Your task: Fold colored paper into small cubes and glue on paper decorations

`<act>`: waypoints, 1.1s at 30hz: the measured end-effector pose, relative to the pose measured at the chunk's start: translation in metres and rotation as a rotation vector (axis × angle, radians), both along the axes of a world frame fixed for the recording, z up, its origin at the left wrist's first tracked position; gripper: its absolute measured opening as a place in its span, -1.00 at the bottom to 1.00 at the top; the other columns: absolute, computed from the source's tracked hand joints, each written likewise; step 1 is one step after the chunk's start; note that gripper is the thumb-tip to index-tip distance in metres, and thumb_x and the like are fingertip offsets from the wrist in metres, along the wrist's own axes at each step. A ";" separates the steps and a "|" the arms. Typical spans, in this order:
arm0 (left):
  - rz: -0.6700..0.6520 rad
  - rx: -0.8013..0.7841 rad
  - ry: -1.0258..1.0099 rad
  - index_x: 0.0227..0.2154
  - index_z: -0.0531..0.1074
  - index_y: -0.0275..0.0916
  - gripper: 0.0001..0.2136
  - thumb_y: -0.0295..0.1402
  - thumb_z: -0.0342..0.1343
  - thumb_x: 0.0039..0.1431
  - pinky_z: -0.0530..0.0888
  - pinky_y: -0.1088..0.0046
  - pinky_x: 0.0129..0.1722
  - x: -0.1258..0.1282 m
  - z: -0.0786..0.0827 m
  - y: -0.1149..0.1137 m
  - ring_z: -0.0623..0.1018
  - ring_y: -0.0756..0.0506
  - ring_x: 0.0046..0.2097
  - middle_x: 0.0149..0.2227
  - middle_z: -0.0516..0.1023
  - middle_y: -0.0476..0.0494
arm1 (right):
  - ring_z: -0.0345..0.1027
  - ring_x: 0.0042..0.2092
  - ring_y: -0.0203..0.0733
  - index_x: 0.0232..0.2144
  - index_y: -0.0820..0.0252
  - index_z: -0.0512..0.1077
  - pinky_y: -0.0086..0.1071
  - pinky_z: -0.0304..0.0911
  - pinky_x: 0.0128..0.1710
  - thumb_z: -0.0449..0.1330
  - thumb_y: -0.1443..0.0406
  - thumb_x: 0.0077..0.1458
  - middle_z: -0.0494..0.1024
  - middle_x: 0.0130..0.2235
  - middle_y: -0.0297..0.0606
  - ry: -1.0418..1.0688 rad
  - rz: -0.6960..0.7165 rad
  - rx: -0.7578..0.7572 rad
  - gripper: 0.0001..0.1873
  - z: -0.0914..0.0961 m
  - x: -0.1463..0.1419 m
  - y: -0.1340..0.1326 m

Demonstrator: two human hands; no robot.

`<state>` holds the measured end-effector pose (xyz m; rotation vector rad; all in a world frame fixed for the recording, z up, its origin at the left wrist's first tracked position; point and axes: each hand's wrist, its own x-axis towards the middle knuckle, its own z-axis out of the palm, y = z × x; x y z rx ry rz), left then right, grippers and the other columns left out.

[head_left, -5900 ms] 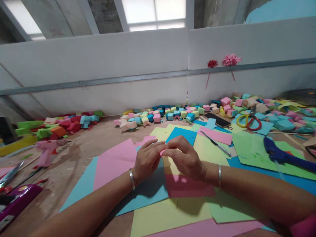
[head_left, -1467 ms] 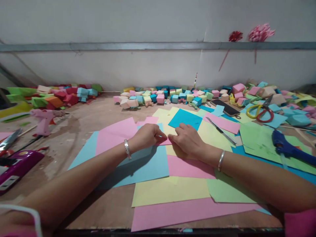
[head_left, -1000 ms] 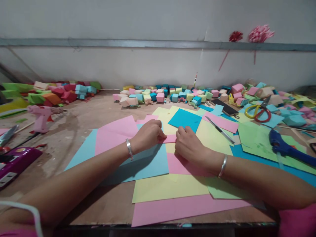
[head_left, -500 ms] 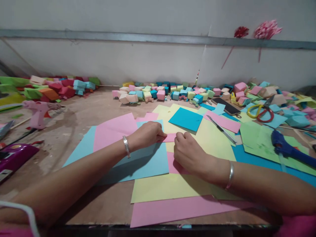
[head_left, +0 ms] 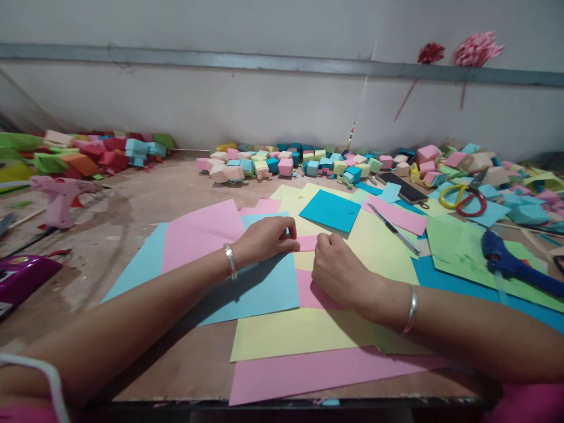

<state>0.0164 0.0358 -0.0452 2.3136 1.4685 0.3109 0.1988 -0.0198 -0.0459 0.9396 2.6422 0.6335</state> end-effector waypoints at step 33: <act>-0.323 -0.335 -0.135 -0.16 0.55 -0.14 -0.65 -0.34 0.27 -0.10 0.33 0.54 -0.42 -0.033 0.028 0.022 0.43 -0.02 -0.42 -0.47 0.47 0.01 | 0.10 -0.26 -0.08 -0.53 0.23 0.47 -0.28 -0.24 -0.43 0.20 0.40 -0.03 0.39 -0.45 -0.11 0.305 0.044 -0.248 -0.92 0.004 -0.006 0.004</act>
